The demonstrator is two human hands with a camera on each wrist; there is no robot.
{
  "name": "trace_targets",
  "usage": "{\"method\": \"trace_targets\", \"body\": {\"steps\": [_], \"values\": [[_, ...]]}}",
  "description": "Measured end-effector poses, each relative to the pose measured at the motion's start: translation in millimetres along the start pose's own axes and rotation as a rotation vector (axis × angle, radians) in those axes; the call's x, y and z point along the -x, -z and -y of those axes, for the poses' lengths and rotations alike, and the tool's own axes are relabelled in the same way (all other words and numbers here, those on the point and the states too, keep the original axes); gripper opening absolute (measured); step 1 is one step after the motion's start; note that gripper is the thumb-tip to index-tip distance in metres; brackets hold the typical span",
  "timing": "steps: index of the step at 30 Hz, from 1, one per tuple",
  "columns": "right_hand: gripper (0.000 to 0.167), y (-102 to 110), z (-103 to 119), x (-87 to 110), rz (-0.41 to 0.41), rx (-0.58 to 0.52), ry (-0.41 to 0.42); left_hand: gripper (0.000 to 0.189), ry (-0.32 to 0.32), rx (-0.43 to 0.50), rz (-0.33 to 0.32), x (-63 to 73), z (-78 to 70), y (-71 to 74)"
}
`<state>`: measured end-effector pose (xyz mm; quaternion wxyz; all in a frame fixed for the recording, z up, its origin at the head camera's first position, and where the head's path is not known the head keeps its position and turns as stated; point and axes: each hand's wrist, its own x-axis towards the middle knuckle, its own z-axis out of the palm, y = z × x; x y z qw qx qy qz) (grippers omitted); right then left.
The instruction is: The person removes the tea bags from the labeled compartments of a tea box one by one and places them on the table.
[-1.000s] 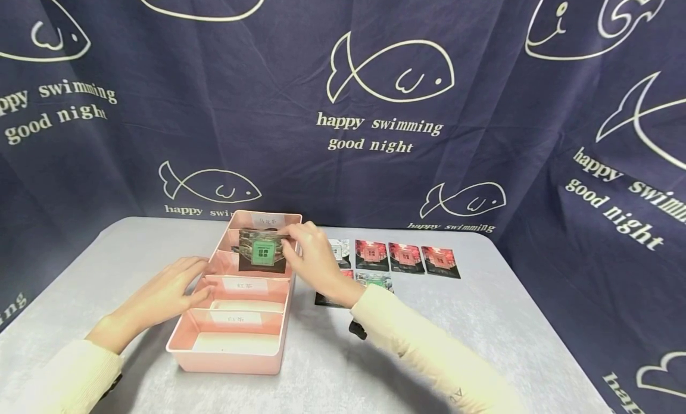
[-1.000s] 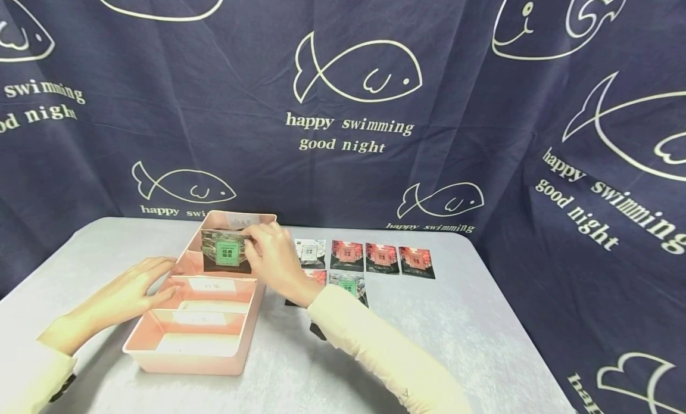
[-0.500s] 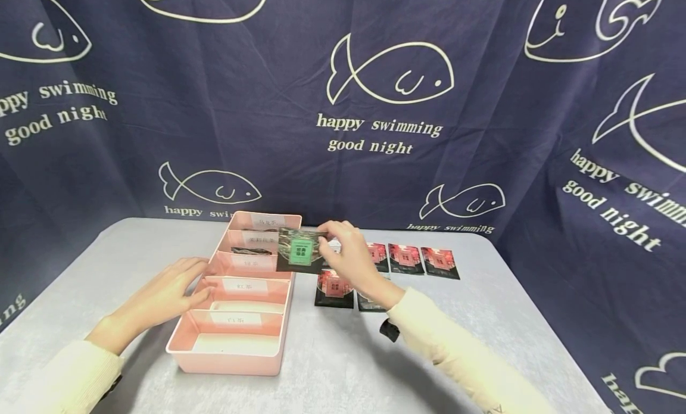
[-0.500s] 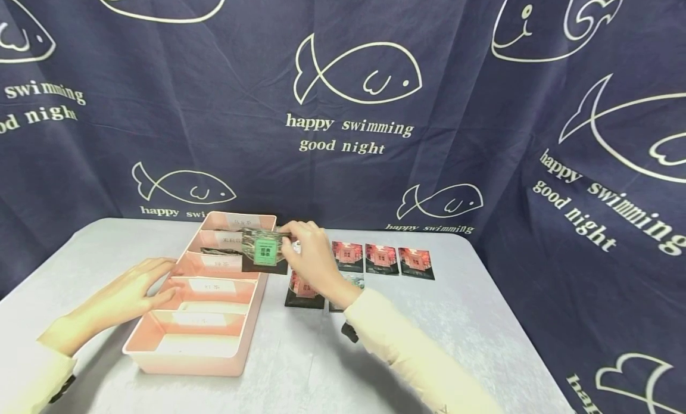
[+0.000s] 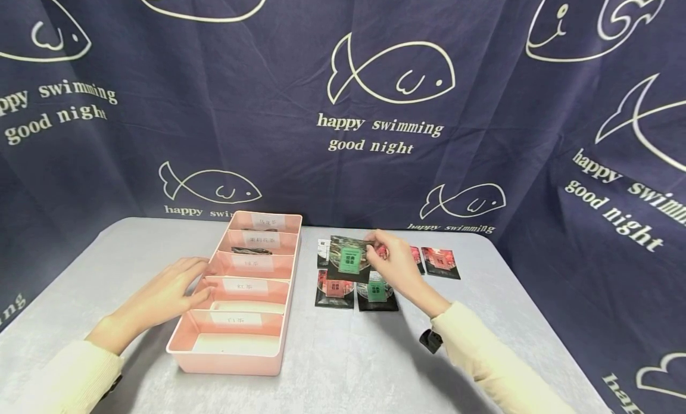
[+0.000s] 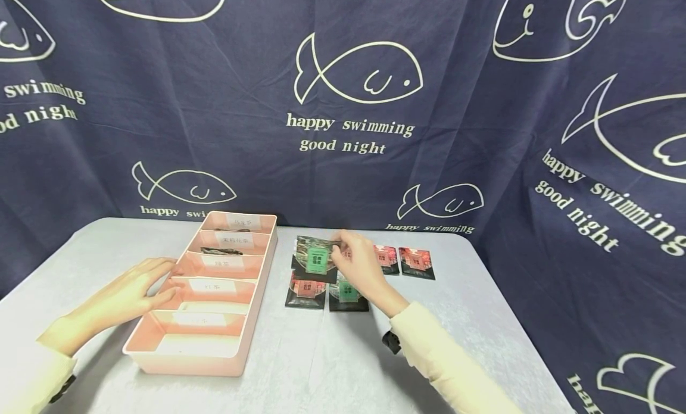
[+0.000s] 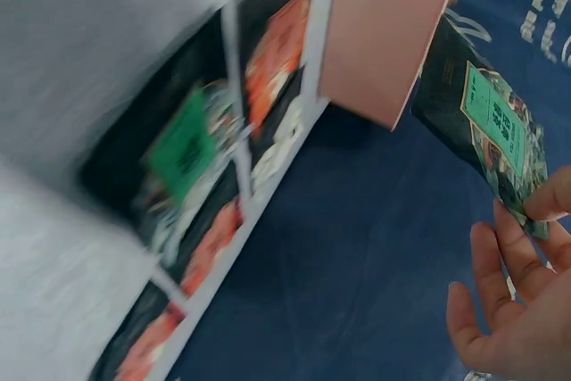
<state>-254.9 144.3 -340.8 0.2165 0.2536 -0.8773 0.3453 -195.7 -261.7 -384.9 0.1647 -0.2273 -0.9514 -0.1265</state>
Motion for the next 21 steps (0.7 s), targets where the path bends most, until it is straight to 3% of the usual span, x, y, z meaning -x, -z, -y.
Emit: {"method": "trace_targets", "body": {"steps": [6, 14, 21], "values": [[0.014, 12.1, -23.7, 13.7, 0.003, 0.035, -0.048, 0.042, -0.007, -0.006, -0.011, -1.1, -0.3, -1.0], [0.014, 32.5, -57.1, 28.9, 0.08, 0.056, -0.11, 0.041, -0.007, -0.004, -0.009, -0.7, -0.9, -0.5], [0.011, 48.7, -84.9, 39.5, 0.077, 0.036, -0.081, 0.043, -0.03, -0.003, -0.039, -1.0, 1.0, -3.5]]}}
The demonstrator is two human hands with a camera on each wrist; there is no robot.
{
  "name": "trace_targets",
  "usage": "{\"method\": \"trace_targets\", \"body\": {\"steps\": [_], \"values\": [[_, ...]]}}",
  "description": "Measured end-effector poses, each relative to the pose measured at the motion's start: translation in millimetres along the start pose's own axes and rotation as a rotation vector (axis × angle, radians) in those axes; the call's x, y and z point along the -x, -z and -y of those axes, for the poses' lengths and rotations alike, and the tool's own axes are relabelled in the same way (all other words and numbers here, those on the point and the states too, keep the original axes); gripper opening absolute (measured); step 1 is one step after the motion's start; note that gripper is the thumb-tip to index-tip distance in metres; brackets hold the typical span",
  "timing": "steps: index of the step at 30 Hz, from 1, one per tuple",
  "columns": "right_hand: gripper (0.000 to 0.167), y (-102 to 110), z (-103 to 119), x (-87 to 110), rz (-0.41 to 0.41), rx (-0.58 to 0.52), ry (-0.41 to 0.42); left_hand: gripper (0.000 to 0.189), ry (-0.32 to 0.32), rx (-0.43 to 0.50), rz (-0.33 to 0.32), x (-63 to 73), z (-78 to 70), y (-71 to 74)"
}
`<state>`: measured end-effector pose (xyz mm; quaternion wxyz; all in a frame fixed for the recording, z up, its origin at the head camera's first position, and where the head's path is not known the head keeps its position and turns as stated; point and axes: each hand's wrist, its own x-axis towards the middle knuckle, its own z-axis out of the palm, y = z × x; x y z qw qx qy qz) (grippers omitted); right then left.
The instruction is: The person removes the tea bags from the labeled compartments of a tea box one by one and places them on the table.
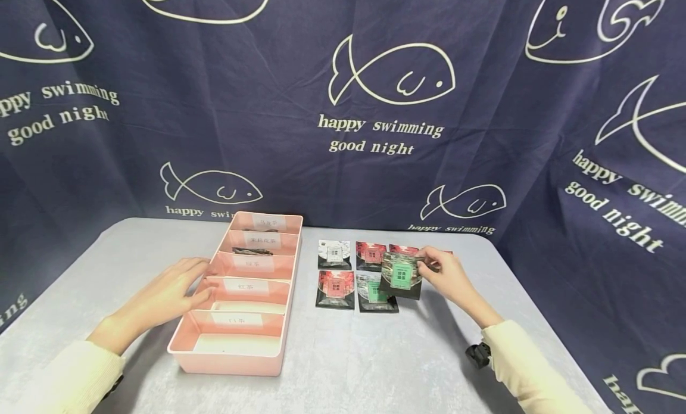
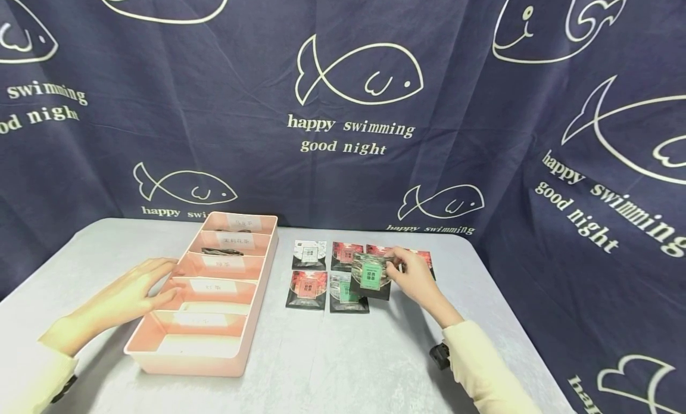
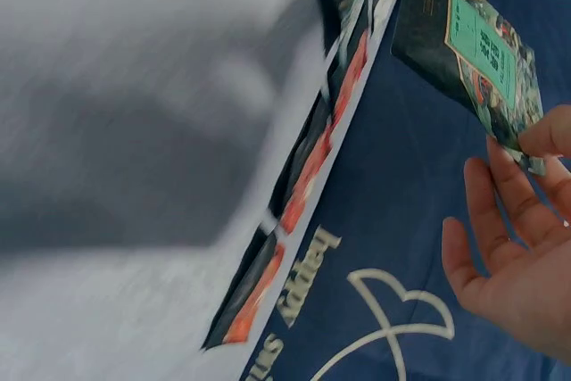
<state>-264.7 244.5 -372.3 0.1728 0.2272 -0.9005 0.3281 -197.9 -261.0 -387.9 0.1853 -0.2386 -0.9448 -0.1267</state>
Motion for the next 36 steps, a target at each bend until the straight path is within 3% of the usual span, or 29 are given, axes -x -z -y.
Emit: {"method": "trace_targets", "body": {"steps": [12, 20, 29, 36], "values": [[0.01, 18.4, -26.7, 15.7, 0.107, -0.047, -0.055, 0.044, 0.001, 0.001, 0.007, 0.8, -0.7, 2.1], [0.01, 18.6, -41.1, 19.9, 0.187, -0.081, -0.072, 0.043, -0.002, 0.001, -0.009, 0.8, 1.1, 0.4], [0.013, 5.3, -55.6, 19.0, 0.181, 0.025, -0.089, 0.046, 0.023, 0.0, 0.029, 0.3, 2.0, -0.3], [0.022, -5.5, -56.9, 17.0, 0.221, 0.09, -0.09, 0.046, 0.031, -0.002, 0.038, 0.7, 2.2, 0.0]]}}
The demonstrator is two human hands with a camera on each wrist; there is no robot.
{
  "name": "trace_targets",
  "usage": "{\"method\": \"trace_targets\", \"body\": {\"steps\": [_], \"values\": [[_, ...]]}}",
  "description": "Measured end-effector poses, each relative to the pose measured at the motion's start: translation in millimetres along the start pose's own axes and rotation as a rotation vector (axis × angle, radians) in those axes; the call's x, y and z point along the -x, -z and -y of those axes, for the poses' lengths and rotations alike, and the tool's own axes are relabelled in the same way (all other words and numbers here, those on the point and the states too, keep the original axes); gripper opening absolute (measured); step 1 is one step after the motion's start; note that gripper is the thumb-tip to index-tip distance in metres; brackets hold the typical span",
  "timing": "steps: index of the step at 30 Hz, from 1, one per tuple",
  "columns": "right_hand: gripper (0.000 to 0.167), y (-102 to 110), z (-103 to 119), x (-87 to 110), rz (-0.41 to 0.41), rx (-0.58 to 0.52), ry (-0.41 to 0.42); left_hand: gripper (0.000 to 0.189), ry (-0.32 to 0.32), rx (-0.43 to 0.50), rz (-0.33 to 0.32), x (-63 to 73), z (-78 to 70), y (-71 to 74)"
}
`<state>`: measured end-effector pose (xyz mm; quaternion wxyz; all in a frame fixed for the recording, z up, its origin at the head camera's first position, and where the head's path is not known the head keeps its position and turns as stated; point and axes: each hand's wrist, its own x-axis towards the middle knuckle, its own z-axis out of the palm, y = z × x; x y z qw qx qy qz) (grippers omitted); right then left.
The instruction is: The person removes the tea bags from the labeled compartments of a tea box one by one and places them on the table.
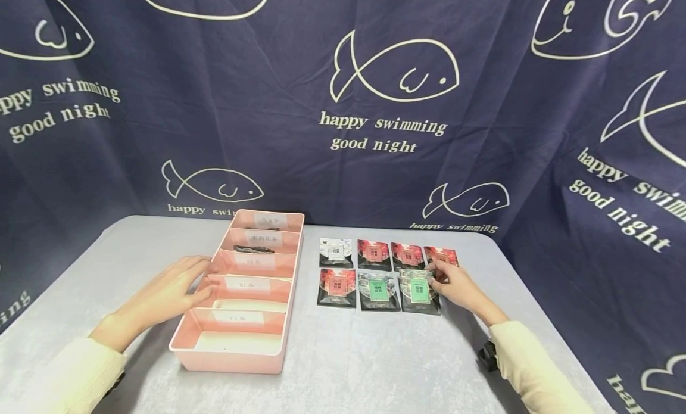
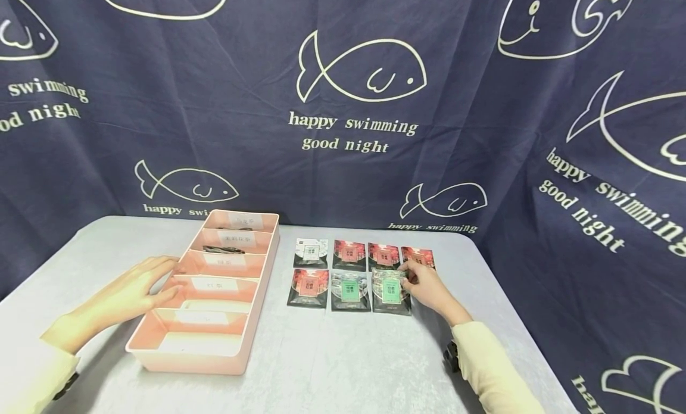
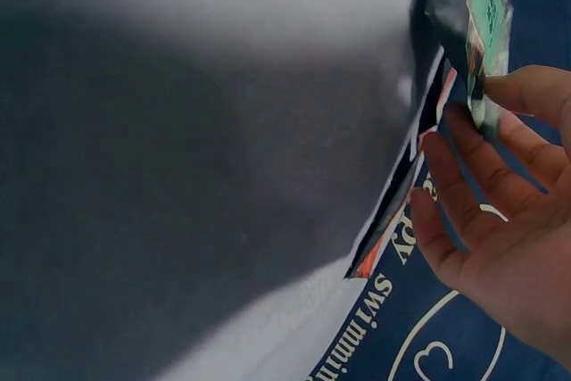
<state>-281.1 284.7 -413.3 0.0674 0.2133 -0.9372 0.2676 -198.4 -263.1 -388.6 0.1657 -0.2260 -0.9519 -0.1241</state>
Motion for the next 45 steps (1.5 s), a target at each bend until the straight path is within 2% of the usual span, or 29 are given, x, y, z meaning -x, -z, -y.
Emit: {"method": "trace_targets", "body": {"steps": [9, 18, 23, 31, 37, 45], "values": [[0.03, -3.6, 3.5, 0.3, 0.042, 0.086, -0.057, 0.043, -0.02, -0.015, -0.021, -0.3, -0.3, -0.9], [0.029, 1.7, 3.6, 2.6, 0.032, 0.083, -0.058, 0.041, -0.027, -0.011, -0.027, -0.6, -1.2, -0.6], [0.028, 5.4, 7.2, 0.1, -0.01, 0.072, -0.031, 0.042, -0.016, -0.008, -0.015, -0.6, -2.0, 0.0], [0.027, 6.6, 24.1, -8.6, -0.016, 0.079, 0.018, 0.04, -0.018, -0.009, -0.014, -0.6, -2.2, 0.3], [0.023, -0.9, 43.0, -16.3, -0.011, 0.108, 0.099, 0.038, -0.04, -0.007, -0.041, -0.3, -1.5, 0.1], [0.027, -14.5, 73.3, -26.8, 0.02, 0.126, 0.152, 0.037, -0.041, -0.011, -0.042, -0.7, -0.6, -0.8]]}}
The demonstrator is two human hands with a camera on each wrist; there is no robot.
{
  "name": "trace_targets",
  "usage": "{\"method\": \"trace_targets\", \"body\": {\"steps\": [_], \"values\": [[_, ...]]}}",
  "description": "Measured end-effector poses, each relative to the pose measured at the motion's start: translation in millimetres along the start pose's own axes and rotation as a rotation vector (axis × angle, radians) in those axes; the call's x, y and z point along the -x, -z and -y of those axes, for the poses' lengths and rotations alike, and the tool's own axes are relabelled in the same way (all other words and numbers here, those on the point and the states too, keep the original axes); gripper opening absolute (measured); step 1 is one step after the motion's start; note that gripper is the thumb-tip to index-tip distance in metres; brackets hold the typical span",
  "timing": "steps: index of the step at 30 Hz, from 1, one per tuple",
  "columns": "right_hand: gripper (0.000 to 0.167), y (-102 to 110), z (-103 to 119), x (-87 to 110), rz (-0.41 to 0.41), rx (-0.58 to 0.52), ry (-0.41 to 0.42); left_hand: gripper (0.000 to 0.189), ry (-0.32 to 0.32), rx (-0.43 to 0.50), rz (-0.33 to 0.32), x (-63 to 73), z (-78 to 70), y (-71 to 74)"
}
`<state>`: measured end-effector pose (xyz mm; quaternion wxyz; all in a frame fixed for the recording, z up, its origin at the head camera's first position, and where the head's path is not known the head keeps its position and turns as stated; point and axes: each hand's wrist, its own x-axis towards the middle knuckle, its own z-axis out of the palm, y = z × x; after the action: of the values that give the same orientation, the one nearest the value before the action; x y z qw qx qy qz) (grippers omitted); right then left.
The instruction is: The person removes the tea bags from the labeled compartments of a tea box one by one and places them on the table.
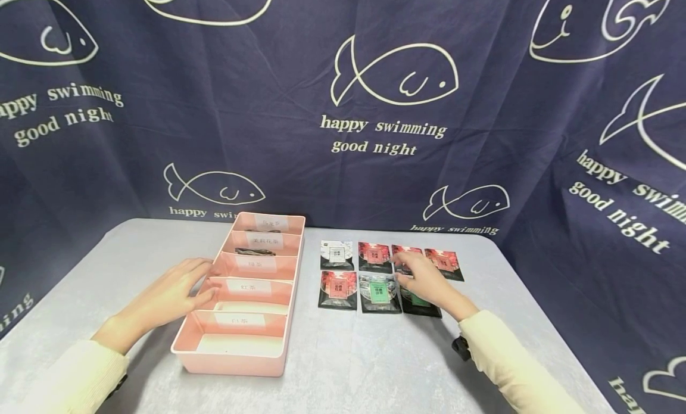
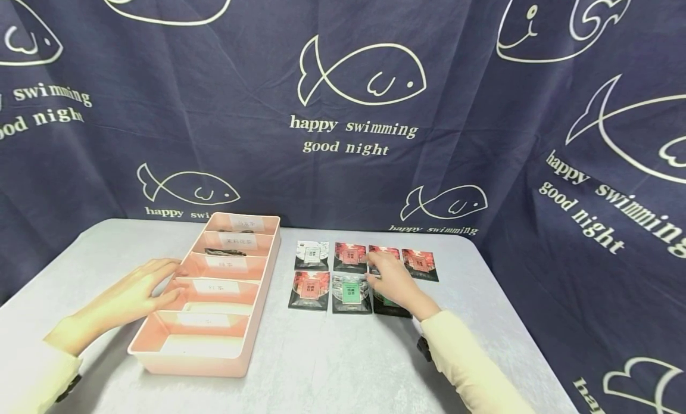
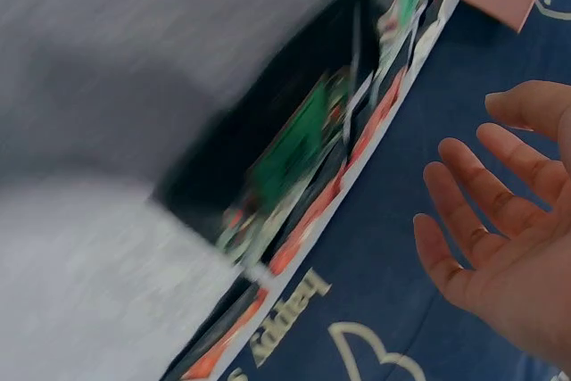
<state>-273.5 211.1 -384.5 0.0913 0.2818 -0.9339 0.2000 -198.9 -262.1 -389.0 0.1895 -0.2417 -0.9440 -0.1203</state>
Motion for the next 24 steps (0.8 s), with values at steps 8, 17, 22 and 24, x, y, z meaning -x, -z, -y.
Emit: {"method": "trace_targets", "body": {"steps": [8, 17, 22, 24], "values": [[0.033, -10.1, 30.9, -18.0, 0.046, 0.009, 0.061, 0.037, 0.017, 0.012, 0.011, -0.1, -0.3, 0.3], [0.027, -21.0, 65.3, -40.0, 0.068, 0.039, 0.134, 0.043, 0.034, 0.01, 0.029, -0.3, -0.4, 0.3], [0.027, -24.1, 84.4, -51.9, 0.074, 0.058, 0.188, 0.044, 0.047, 0.016, 0.045, 0.2, -0.9, 1.5], [0.026, -26.0, 91.5, -56.9, 0.078, 0.068, 0.211, 0.044, 0.051, 0.018, 0.046, 0.8, -0.8, 1.5]]}}
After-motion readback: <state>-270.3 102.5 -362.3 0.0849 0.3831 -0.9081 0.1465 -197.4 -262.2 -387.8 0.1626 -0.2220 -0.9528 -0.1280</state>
